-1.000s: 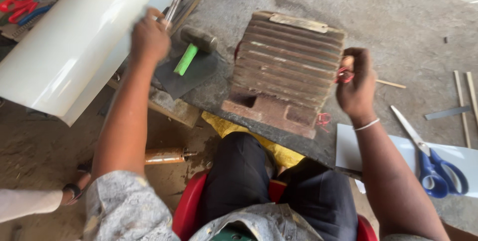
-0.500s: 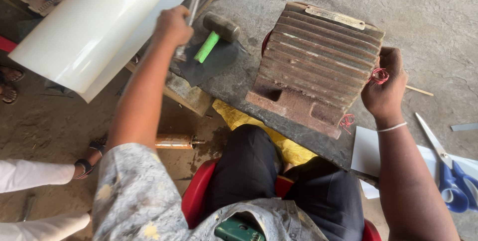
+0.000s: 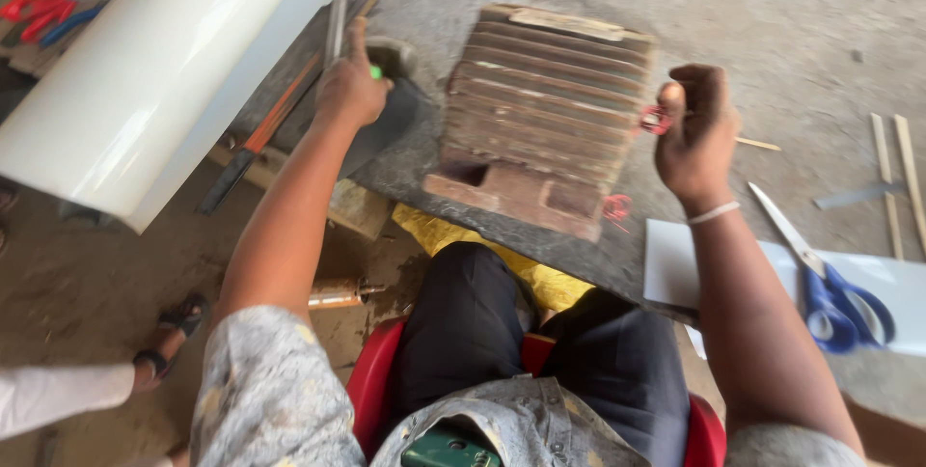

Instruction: The person taps a motor housing with a rubber mallet to seat internal windings, then uses a hammer to strike a metal bar held against the motor. The motor is rotated and tapped at different positions during the process.

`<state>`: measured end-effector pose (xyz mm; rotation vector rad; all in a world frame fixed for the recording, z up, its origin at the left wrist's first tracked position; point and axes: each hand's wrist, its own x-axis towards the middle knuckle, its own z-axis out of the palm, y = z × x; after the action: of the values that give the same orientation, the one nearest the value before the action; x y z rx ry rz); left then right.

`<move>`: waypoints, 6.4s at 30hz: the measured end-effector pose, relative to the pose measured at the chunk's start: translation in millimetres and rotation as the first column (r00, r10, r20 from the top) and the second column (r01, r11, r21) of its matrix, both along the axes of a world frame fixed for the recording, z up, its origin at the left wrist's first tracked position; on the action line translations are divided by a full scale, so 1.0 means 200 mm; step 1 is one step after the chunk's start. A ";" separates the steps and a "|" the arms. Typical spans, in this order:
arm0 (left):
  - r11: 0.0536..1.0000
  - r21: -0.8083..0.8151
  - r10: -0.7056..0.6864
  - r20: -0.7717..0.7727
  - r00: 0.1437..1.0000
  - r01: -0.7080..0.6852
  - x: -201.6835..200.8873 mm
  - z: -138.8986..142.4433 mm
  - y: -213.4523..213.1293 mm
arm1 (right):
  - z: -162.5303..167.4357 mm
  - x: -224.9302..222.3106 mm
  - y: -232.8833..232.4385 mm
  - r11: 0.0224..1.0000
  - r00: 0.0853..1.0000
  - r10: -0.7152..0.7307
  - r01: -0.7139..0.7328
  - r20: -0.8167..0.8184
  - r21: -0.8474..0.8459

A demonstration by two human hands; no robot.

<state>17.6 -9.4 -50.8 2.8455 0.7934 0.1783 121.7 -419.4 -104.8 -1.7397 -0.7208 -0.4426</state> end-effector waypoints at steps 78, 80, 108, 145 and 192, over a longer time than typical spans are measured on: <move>0.275 -0.820 -0.293 0.426 0.856 0.502 0.11 -0.30 -0.30 | 0.03 -0.80 0.00 0.982 0.917 0.162 -0.184 -0.365 -0.026; 0.279 -0.815 -0.291 0.433 0.853 0.509 0.11 -0.30 -0.30 | 0.04 -0.83 0.00 0.998 0.842 0.051 -0.029 -0.537 0.049; 0.285 -0.820 -0.279 0.425 0.861 0.497 0.10 -0.31 -0.27 | 0.05 -0.84 -0.02 0.981 0.931 0.164 -0.187 -0.325 -0.040; 0.310 -0.806 -0.172 0.475 0.863 0.505 -0.11 -0.32 -0.06 | -0.05 -0.68 0.13 0.945 0.949 0.076 0.029 -0.305 0.326; 0.711 -0.496 -0.166 0.570 0.805 0.498 -0.26 -0.37 -0.33 | -0.07 -1.04 -0.32 0.844 0.940 0.286 -0.156 -0.185 0.514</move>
<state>-35.3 -76.4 -124.4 2.0946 0.1373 0.4598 -86.2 -483.2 -118.8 -1.1816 -0.5538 -0.2075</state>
